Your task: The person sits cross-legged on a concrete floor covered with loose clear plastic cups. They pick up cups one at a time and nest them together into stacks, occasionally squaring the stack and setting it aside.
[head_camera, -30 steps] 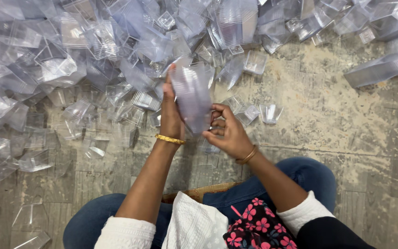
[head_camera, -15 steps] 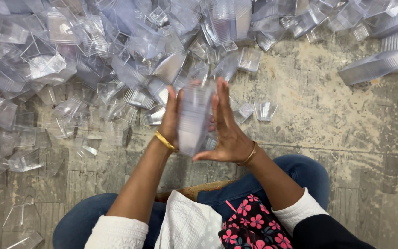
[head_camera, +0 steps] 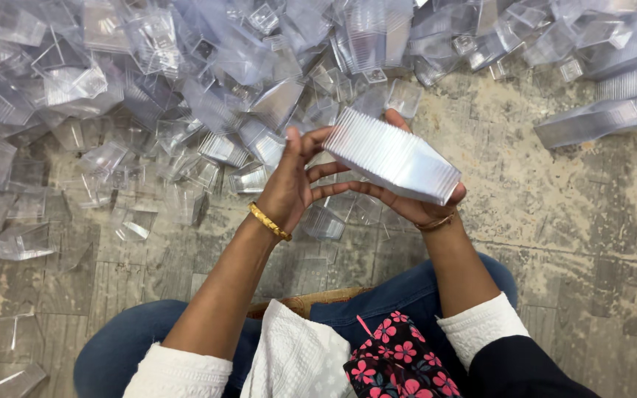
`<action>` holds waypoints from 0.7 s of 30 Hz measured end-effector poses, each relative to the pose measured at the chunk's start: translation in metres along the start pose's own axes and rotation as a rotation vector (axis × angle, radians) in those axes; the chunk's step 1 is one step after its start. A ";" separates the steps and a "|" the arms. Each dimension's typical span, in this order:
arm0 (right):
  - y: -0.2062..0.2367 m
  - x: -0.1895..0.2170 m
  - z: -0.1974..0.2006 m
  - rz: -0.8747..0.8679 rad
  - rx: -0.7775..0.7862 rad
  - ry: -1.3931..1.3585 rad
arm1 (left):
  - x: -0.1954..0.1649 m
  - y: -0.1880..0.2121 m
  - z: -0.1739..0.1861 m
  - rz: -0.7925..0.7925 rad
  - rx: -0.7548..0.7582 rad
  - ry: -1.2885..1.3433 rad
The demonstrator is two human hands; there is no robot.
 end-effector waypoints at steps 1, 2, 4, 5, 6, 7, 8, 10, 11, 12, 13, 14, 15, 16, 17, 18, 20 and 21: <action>0.000 -0.001 -0.002 -0.012 0.029 -0.017 | 0.001 -0.001 0.000 -0.006 0.018 -0.016; 0.001 -0.002 -0.003 -0.012 0.024 -0.010 | 0.002 -0.001 0.000 -0.012 0.037 -0.032; 0.001 -0.006 -0.004 -0.010 0.015 0.007 | 0.004 -0.003 0.001 -0.011 -0.014 -0.061; 0.002 -0.007 -0.003 0.020 -0.036 0.014 | 0.005 -0.004 0.002 -0.010 -0.040 -0.077; 0.003 -0.008 -0.001 0.052 -0.087 0.022 | 0.006 -0.005 0.004 -0.023 -0.080 -0.111; 0.004 -0.007 0.003 0.087 -0.139 0.029 | 0.006 -0.006 0.006 -0.036 -0.118 -0.146; 0.007 -0.005 0.008 0.133 -0.191 0.024 | 0.005 -0.007 0.008 -0.047 -0.152 -0.183; 0.016 0.004 0.023 0.238 -0.305 0.012 | 0.002 -0.008 0.013 -0.055 -0.230 -0.178; 0.022 0.011 0.034 0.276 -0.366 0.004 | 0.000 -0.009 0.016 -0.056 -0.260 -0.176; 0.030 0.023 0.048 0.318 -0.427 0.002 | -0.002 -0.008 0.017 -0.054 -0.254 -0.168; 0.037 0.037 0.064 0.363 -0.484 -0.002 | -0.005 -0.007 0.019 -0.055 -0.247 -0.161; 0.047 0.050 0.082 0.405 -0.648 -0.034 | -0.007 -0.003 0.020 -0.053 -0.243 -0.153; 0.057 0.063 0.103 0.444 -0.809 -0.067 | -0.008 0.000 0.020 -0.050 -0.239 -0.164; 0.065 0.076 0.124 0.482 -0.963 -0.105 | -0.009 0.003 0.020 -0.052 -0.239 -0.177; 0.071 0.089 0.146 0.526 -1.071 -0.135 | -0.010 0.005 0.018 -0.054 -0.244 -0.189; 0.076 0.099 0.168 0.553 -1.176 -0.175 | -0.011 0.007 0.018 -0.050 -0.243 -0.197; 0.076 0.124 0.206 0.619 -1.191 -0.197 | -0.015 0.008 0.016 -0.054 -0.249 -0.214; 0.073 0.136 0.223 0.648 -1.168 -0.200 | -0.016 0.008 0.016 -0.048 -0.256 -0.217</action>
Point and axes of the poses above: each hand's wrist, its own y-axis away from the middle knuckle, its own z-axis out of the back of the hand, x = y × z, the point moved 1 cm from there along -y, towards the middle knuckle, and after that the axes turned 12 degrees about -x, right-handed, at the moved point
